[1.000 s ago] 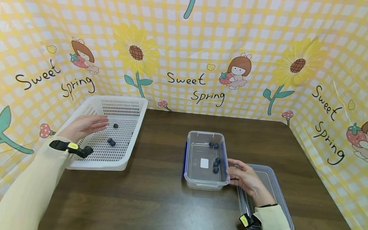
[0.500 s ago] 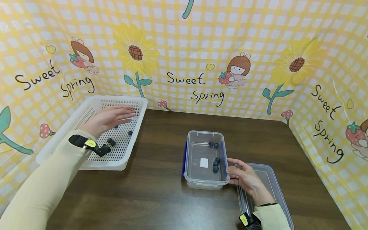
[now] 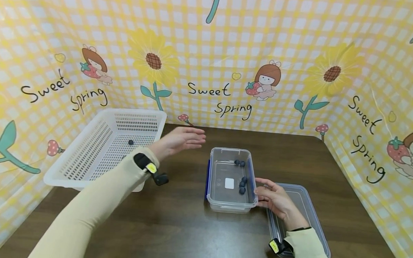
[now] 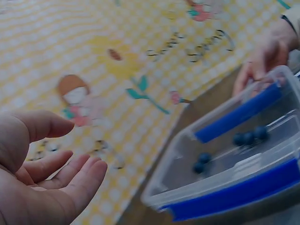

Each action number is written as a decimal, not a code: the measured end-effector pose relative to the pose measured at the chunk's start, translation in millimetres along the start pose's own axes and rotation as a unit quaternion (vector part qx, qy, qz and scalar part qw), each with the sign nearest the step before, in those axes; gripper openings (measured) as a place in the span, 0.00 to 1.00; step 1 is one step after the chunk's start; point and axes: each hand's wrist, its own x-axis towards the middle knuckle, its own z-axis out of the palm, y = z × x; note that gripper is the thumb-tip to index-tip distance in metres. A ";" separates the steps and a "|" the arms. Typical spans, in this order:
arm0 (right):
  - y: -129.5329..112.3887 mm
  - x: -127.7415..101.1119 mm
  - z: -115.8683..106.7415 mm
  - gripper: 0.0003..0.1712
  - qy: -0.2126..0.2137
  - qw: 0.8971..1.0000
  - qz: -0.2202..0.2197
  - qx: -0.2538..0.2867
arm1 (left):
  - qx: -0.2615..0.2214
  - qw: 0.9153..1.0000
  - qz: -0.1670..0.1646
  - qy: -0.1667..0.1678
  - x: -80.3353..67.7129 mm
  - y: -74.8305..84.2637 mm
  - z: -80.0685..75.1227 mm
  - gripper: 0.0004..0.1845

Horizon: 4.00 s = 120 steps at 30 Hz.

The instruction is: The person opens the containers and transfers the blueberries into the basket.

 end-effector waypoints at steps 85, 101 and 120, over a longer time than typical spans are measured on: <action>3.7 1.2 3.2 0.19 -0.010 1.000 -0.004 0.005 | -0.339 0.912 -0.118 0.198 373.4 -324.6 65.1 0.07; 4.3 -1.1 0.2 0.20 -0.015 1.000 0.000 -0.004 | -0.295 0.942 -0.100 0.125 279.3 -260.9 89.4 0.04; 3.8 -0.1 1.5 0.21 -0.016 1.000 -0.002 0.004 | -0.141 0.986 -0.048 0.069 51.9 -65.1 89.7 0.17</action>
